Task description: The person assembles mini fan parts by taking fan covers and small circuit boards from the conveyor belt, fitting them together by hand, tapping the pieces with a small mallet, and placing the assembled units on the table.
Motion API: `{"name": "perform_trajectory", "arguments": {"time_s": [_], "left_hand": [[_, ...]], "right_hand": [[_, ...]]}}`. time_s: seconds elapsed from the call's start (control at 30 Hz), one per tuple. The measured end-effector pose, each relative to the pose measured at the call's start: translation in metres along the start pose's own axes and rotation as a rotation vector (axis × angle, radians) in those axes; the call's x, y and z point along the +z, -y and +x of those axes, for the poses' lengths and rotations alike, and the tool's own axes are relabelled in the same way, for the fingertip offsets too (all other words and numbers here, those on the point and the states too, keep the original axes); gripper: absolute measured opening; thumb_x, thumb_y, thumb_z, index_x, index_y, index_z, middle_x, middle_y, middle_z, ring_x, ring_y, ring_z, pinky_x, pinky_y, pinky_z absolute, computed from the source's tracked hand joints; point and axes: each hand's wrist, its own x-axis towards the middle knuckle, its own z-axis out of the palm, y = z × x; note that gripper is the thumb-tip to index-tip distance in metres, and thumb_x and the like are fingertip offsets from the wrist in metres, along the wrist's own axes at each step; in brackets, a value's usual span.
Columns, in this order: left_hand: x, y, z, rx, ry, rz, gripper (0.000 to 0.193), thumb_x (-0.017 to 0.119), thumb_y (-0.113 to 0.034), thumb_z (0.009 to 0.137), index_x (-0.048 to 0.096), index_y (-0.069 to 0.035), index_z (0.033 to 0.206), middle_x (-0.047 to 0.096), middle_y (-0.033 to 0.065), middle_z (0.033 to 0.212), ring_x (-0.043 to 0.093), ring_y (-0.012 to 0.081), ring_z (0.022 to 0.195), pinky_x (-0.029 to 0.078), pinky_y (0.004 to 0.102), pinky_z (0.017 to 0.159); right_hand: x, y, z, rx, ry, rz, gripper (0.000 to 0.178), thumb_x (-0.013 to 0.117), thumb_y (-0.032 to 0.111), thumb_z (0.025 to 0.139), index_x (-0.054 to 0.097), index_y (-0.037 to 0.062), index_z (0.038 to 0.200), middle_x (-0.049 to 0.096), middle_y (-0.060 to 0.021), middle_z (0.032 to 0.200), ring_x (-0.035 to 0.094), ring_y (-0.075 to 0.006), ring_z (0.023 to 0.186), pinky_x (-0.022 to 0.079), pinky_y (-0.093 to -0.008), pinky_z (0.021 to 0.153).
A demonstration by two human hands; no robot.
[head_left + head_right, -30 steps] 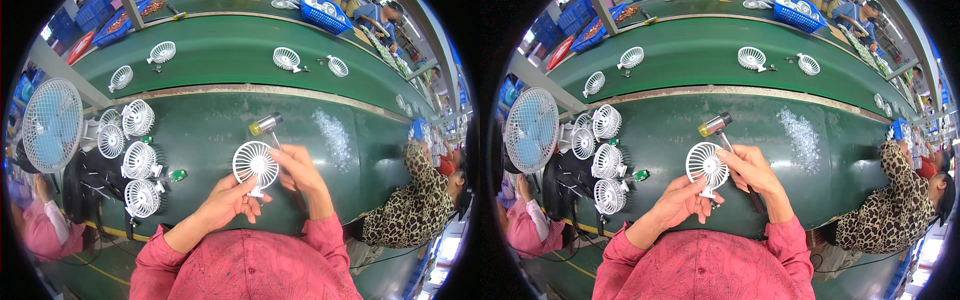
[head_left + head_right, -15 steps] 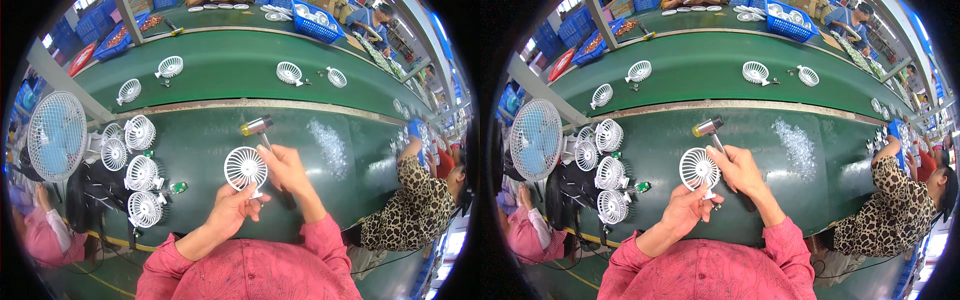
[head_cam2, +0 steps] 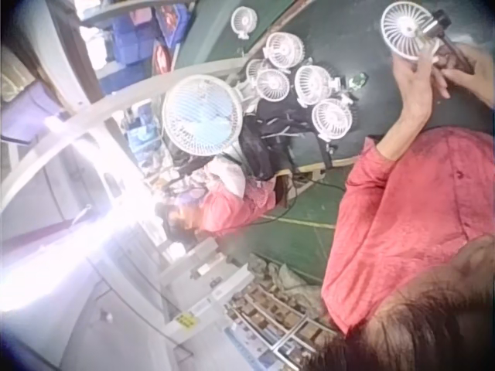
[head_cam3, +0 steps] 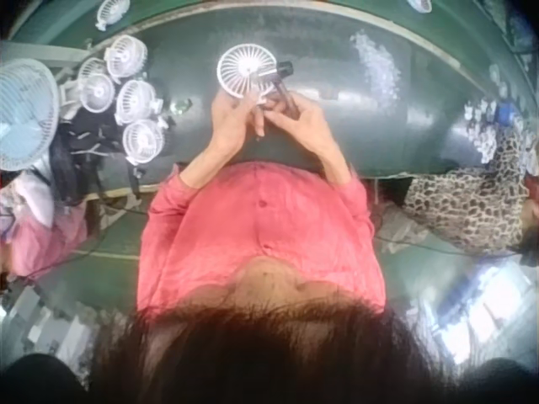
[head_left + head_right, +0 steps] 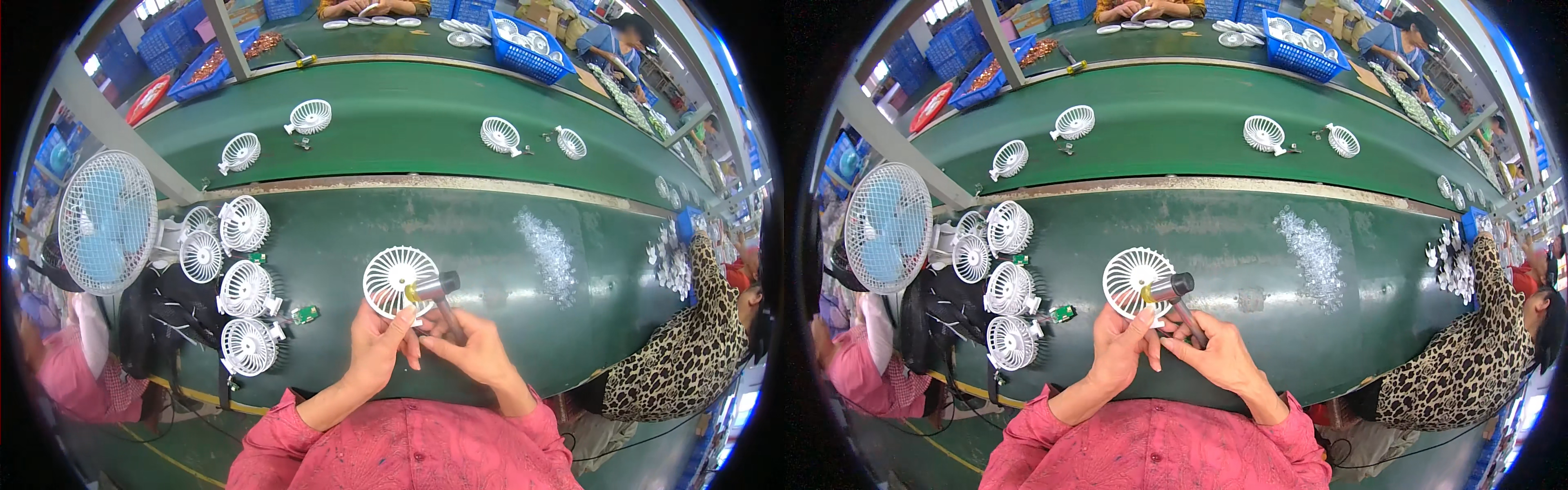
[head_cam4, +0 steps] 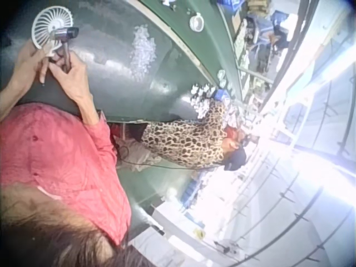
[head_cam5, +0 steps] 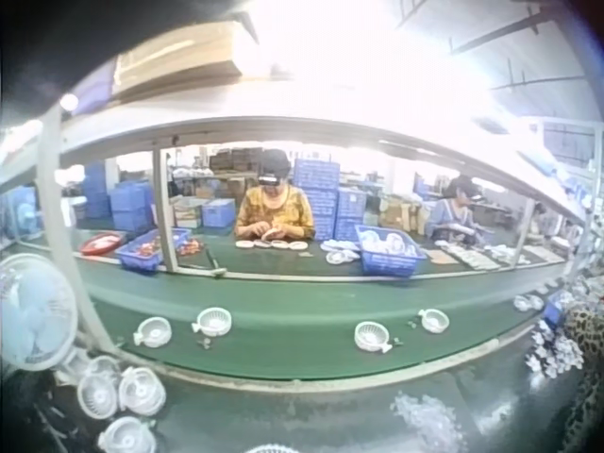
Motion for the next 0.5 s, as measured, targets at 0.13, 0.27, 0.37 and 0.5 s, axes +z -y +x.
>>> {"name": "perform_trajectory", "arguments": {"time_s": [0.13, 0.27, 0.37, 0.5], "left_hand": [[-0.003, 0.0, 0.0, 0.035, 0.026, 0.073, 0.036, 0.058, -0.017, 0.099, 0.036, 0.0, 0.122, 0.065, 0.0166, 0.092, 0.059, 0.0146, 0.052, 0.051, 0.0258, 0.04], [-0.006, -0.001, 0.001, 0.039, 0.024, 0.167, 0.037, 0.058, -0.016, 0.099, 0.034, 0.0, 0.121, 0.065, 0.0167, 0.092, 0.059, 0.0139, 0.052, 0.051, 0.0256, 0.041], [-0.005, -0.004, 0.003, 0.021, 0.044, 0.194, 0.032, 0.057, -0.018, 0.099, 0.041, 0.002, 0.118, 0.065, 0.0164, 0.089, 0.059, 0.0132, 0.052, 0.051, 0.0254, 0.041], [-0.012, -0.004, 0.007, -0.07, 0.058, 0.172, 0.031, 0.056, -0.016, 0.099, 0.045, 0.001, 0.123, 0.067, 0.0168, 0.086, 0.058, 0.0148, 0.049, 0.051, 0.0287, 0.039]], "right_hand": [[-0.007, 0.02, 0.0, 0.076, 0.026, -0.302, 0.029, 0.076, 0.01, 0.083, 0.065, 0.0009, 0.108, 0.067, 0.0008, 0.082, 0.053, -0.0043, 0.066, 0.044, -0.0241, 0.057], [-0.008, 0.027, 0.002, 0.033, -0.021, -0.363, 0.032, 0.075, 0.01, 0.081, 0.063, 0.0017, 0.11, 0.068, -0.0032, 0.08, 0.054, -0.0065, 0.063, 0.044, -0.026, 0.056], [-0.007, 0.023, 0.003, -0.14, -0.058, -0.431, 0.03, 0.071, 0.011, 0.082, 0.062, 0.0, 0.108, 0.065, -0.0093, 0.078, 0.053, -0.0149, 0.059, 0.043, -0.0316, 0.055], [-0.007, 0.021, 0.006, -0.131, -0.035, -0.47, 0.027, 0.07, 0.012, 0.082, 0.063, 0.0001, 0.105, 0.066, -0.0128, 0.08, 0.061, -0.0232, 0.062, 0.048, -0.0353, 0.058]]}}
